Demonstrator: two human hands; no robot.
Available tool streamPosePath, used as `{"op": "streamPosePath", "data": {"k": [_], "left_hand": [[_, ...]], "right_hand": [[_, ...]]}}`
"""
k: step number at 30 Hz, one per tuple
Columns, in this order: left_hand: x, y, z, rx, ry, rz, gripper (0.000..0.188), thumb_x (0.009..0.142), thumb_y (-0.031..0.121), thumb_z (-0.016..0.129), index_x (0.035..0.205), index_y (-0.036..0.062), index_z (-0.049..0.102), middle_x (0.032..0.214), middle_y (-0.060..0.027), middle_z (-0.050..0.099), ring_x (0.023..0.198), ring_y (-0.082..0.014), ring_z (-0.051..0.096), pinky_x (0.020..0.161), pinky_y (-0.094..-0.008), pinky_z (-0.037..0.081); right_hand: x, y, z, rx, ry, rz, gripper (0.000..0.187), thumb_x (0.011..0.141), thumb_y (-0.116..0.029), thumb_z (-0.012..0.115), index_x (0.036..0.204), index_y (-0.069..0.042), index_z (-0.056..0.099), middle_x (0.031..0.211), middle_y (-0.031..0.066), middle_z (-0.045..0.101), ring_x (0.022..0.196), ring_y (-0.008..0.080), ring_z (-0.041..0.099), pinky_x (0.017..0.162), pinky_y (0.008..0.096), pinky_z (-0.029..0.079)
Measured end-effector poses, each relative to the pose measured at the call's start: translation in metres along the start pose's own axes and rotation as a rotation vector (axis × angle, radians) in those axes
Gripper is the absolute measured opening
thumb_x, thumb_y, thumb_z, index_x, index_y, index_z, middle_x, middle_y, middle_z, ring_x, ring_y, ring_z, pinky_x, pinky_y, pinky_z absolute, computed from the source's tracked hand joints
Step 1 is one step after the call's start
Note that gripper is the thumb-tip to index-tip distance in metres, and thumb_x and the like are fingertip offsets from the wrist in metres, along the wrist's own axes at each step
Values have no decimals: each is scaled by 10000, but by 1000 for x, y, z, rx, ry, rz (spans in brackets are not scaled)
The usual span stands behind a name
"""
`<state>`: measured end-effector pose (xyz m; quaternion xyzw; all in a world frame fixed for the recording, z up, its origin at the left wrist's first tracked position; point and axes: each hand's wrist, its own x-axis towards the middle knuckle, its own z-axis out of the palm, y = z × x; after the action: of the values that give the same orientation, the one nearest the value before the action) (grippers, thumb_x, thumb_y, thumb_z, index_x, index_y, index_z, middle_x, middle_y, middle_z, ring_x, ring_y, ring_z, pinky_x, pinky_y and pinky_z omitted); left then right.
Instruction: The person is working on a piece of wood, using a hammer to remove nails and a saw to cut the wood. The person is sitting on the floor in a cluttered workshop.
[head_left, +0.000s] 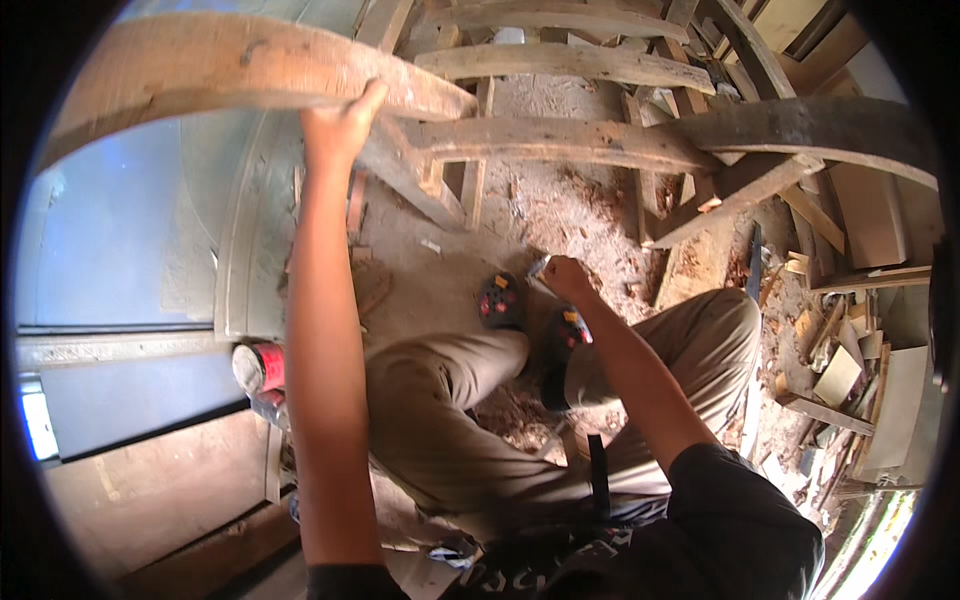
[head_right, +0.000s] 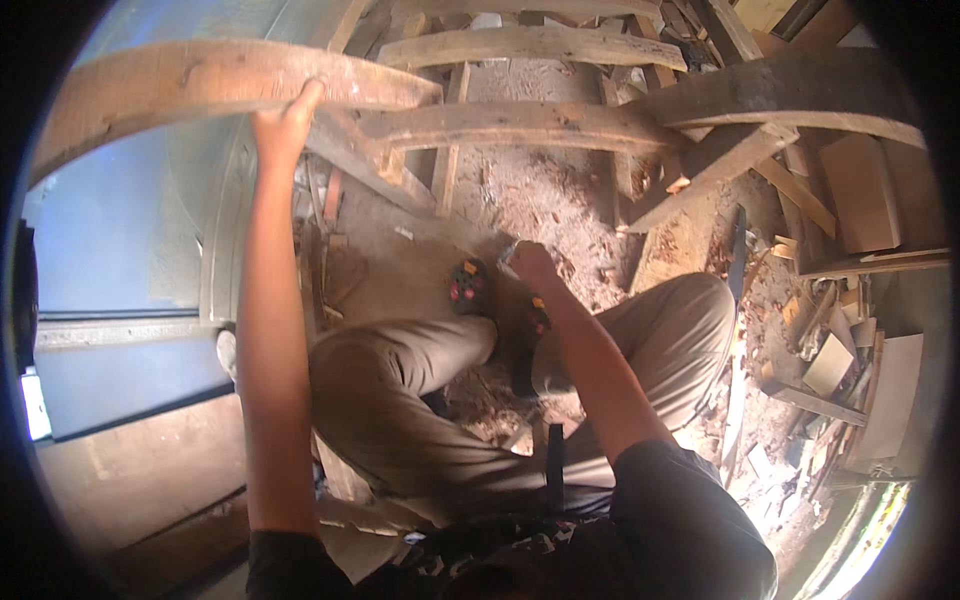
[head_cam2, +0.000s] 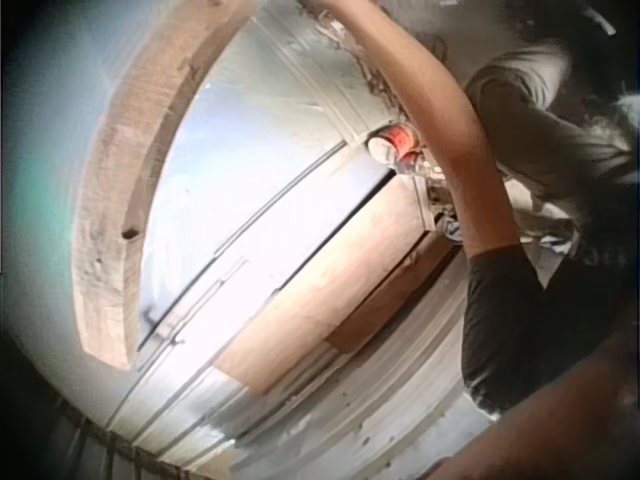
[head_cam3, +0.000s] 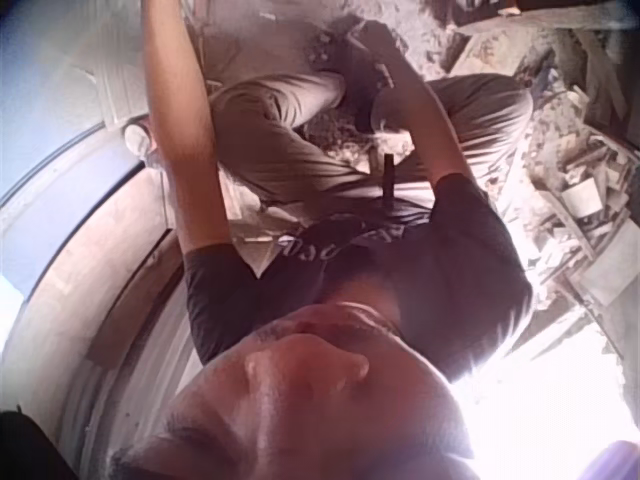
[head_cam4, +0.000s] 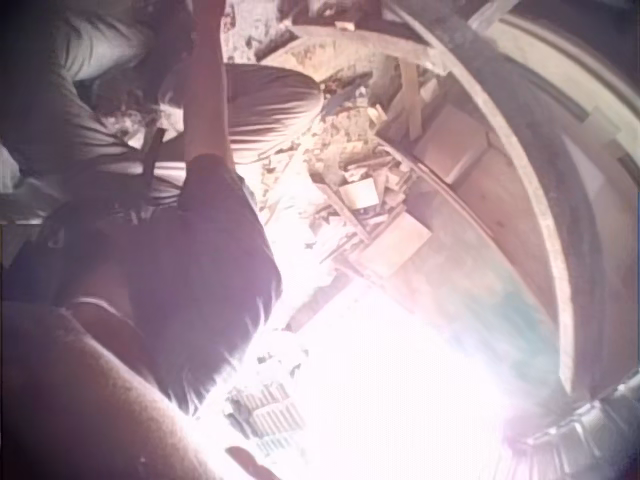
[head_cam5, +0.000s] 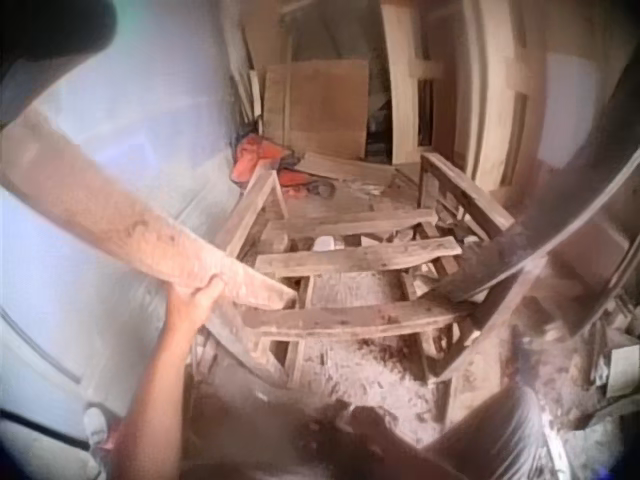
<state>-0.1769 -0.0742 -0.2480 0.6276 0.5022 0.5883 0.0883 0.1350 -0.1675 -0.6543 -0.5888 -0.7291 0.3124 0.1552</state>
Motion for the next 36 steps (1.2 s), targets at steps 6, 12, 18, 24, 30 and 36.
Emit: {"op": "streamPosePath", "data": {"k": [6, 12, 18, 24, 30, 36], "left_hand": [[-5, 3, 3, -21, 12, -22, 230, 751, 62, 759, 937, -25, 656, 905, -90, 693, 830, -206, 651, 780, -348, 510], [-6, 10, 1, 20, -54, -11, 272, 774, 16, 723, 1029, -56, 664, 992, -106, 686, 897, -191, 655, 818, -311, 515], [-6, 17, 3, 13, -62, -41, 269, 765, 30, 732, 1012, -51, 661, 968, -94, 683, 887, -183, 652, 811, -308, 510], [-6, 16, 4, -13, -38, -53, 231, 751, 26, 734, 964, -30, 663, 930, -79, 685, 846, -170, 648, 782, -307, 509], [-6, 10, 6, -96, -14, -32, 196, 717, 3, 732, 893, -8, 645, 852, -59, 679, 773, -170, 642, 719, -323, 521], [-4, 3, 7, -116, 7, 84, 248, 704, 12, 753, 921, -12, 635, 881, -75, 682, 790, -200, 644, 743, -342, 522]], "right_hand": [[75, -51, 59, -11, -139, 144, 366, 846, -275, 701, 1105, -31, 615, 1098, 231, 646, 1042, 382, 632, 906, 457, 514], [119, -80, 94, -50, -55, 75, 435, 891, -249, 670, 1203, -11, 483, 1183, 260, 547, 1067, 433, 610, 895, 507, 524], [135, -81, 106, -246, -107, 59, 200, 917, -97, 509, 1046, 2, 626, 1117, 206, 616, 979, 369, 678, 804, 448, 577], [124, -76, 97, -207, -92, 27, 214, 886, -127, 554, 1037, 11, 617, 1064, 240, 635, 961, 395, 672, 805, 481, 563], [88, -101, 60, 286, 58, -15, 224, 903, -90, 587, 1099, 9, 544, 815, 233, 656, 791, 363, 675, 710, 454, 516], [63, -148, -31, 557, 129, -132, 256, 924, -97, 636, 1156, 4, 600, 814, 77, 663, 736, 131, 608, 666, 309, 498]]}}
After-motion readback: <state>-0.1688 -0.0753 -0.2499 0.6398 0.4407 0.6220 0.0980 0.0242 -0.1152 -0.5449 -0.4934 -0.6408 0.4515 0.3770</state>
